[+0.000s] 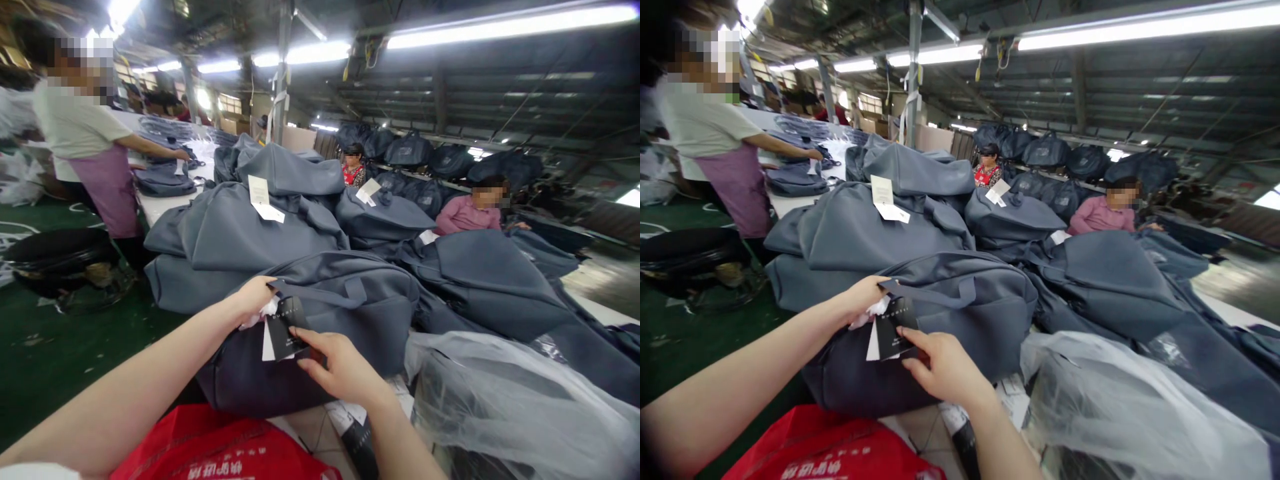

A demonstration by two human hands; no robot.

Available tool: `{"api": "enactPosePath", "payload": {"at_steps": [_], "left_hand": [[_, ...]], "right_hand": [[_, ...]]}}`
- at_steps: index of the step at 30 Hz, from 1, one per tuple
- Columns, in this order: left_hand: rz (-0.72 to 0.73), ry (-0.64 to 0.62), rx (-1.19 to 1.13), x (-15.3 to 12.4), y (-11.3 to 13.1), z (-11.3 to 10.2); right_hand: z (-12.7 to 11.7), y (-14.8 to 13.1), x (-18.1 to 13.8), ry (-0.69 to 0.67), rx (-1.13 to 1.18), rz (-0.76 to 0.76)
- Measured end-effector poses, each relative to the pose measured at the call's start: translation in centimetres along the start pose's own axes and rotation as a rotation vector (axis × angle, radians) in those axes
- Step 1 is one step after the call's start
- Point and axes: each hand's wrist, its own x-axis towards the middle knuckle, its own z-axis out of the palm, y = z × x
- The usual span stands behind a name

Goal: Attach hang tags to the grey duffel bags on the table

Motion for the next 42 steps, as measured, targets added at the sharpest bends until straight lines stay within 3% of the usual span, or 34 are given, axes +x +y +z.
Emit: {"api": "enactPosePath", "payload": {"at_steps": [5, 9, 11, 13, 15, 17, 20, 24, 28, 33, 38, 42], "left_hand": [[-0.173, 0.001, -0.208, -0.6, -0.4, 1.0], [-0.214, 0.019, -0.298, -2.2, 0.0, 2.0], [-0.234, -0.056, -0.346, -3.1, 0.2, 2.2], [-0.253, -0.171, -0.384, -3.7, 0.2, 2.0], [-0.215, -0.227, -0.357, -4.1, -0.1, 1.5], [-0.106, -0.203, -0.246, -4.3, -0.5, 0.9], [0.115, -0.146, -0.025, -4.4, -0.8, 0.1], [0.325, -0.181, 0.285, -5.0, -0.8, -0.1], [0.398, -0.216, 0.397, -5.8, -0.3, 0.3], [0.388, -0.174, 0.517, -6.1, 1.9, -0.9], [0.445, -0.067, 0.581, -3.8, 4.9, -3.2], [0.302, -0.064, 0.473, -1.5, 5.8, -3.4]], "right_hand": [[1.0, 0.0, -0.8, 0.016, 0.16, -0.036], [3.8, -0.8, -1.4, -0.017, 0.28, -0.116], [5.8, -0.7, -1.3, -0.008, 0.396, -0.097], [7.3, 0.0, -0.9, 0.117, 0.642, 0.015], [7.9, 1.2, -0.4, 0.305, 0.951, 0.186], [7.2, 2.4, 0.0, 0.447, 1.17, 0.292], [4.6, 3.3, -0.1, 0.433, 1.292, 0.264], [1.8, 2.8, -0.6, 0.235, 1.166, 0.16], [2.3, 2.4, -0.3, 0.074, 0.888, 0.072], [3.9, 3.8, 0.8, 0.206, 0.715, 0.247], [2.1, 5.6, 0.7, 0.377, 0.671, 0.288], [2.6, 5.6, -0.2, 0.179, 0.734, 0.353]]}}
